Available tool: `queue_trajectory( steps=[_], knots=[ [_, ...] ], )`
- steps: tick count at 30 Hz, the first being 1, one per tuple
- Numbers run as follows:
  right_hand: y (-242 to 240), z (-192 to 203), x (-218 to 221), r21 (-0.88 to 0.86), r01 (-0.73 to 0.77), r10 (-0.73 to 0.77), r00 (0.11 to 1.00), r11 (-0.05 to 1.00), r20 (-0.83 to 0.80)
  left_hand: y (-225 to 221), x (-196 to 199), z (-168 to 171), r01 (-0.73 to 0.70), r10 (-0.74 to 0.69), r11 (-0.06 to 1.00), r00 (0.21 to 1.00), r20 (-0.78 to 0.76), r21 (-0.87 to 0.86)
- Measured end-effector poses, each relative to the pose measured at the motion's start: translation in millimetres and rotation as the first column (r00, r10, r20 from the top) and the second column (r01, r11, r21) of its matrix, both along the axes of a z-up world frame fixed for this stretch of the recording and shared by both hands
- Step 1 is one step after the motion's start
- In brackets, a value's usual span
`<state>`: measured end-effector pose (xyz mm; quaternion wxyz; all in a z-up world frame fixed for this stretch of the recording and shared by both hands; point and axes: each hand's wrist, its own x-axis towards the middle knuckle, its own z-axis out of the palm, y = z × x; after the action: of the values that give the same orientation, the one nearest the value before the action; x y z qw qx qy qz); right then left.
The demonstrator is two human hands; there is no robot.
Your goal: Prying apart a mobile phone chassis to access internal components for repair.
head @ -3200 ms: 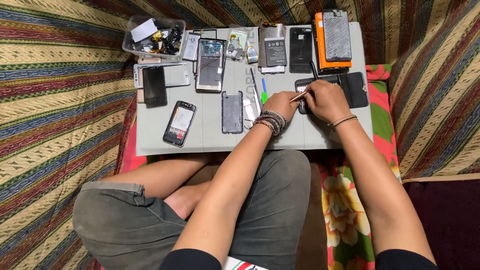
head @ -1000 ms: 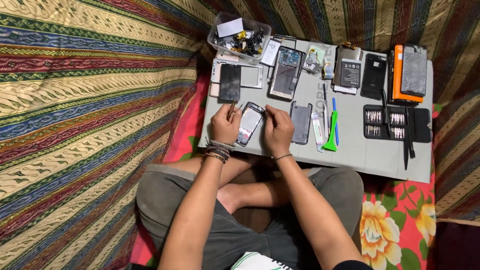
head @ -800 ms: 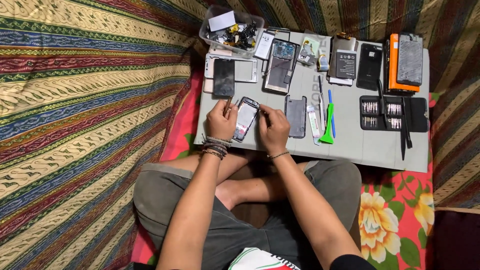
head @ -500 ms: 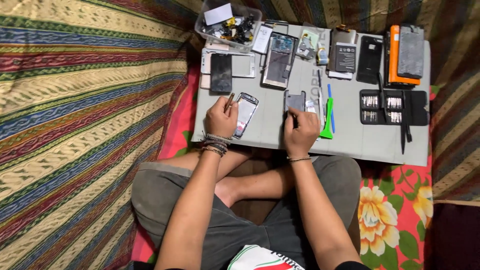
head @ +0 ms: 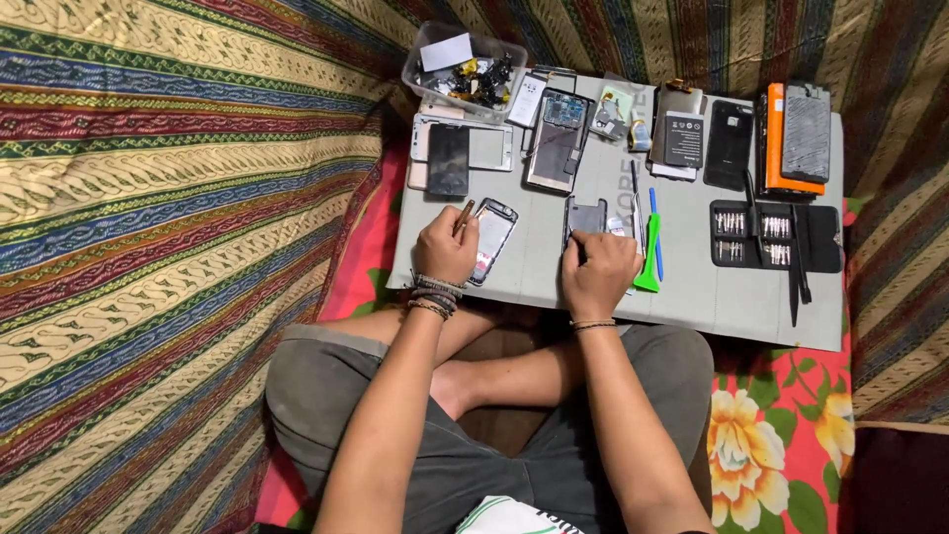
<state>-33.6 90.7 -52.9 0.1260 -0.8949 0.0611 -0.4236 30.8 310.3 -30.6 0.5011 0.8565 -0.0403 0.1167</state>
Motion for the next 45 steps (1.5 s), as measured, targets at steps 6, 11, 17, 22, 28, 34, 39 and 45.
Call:
queue_trajectory(
  steps=[6, 11, 17, 22, 28, 34, 39, 45],
  knots=[
    [4, 6, -3, 0.024, -0.020, 0.020, 0.999, 1.000, -0.025, 1, 0, -1, 0.008, -0.008, 1.000, 0.999, 0.046, 0.001],
    [22, 11, 0, 0.029, -0.101, 0.101, 0.995, 0.994, 0.017, 1, 0, -1, 0.007, -0.008, 1.000, 0.999, 0.041, 0.009],
    [70, 19, 24, 0.086, -0.334, 0.333, 0.942, 0.939, 0.033, 2, -2, 6, 0.028, -0.028, 1.000, 0.998, 0.050, 0.000],
    [88, 21, 45, 0.021, -0.393, 0.391, 0.919, 0.919, 0.057, 3, -4, 21, 0.057, -0.055, 0.998, 0.997, 0.050, -0.033],
    [83, 14, 44, -0.006, -0.399, 0.399, 0.915, 0.917, 0.066, 5, -1, 6, 0.141, -0.140, 0.989, 0.989, 0.052, -0.031],
    [83, 11, 44, 0.080, -0.415, 0.414, 0.910, 0.906, 0.028, 11, 1, 0, 0.199, -0.196, 0.979, 0.978, 0.076, -0.041],
    [79, 14, 43, 0.107, -0.437, 0.442, 0.897, 0.893, -0.028, 8, -1, 6, 0.220, -0.221, 0.975, 0.972, 0.085, 0.012],
    [77, 11, 42, 0.214, -0.429, 0.442, 0.897, 0.878, -0.014, 12, -3, 10, 0.242, -0.241, 0.970, 0.964, 0.116, 0.008]
  ],
)
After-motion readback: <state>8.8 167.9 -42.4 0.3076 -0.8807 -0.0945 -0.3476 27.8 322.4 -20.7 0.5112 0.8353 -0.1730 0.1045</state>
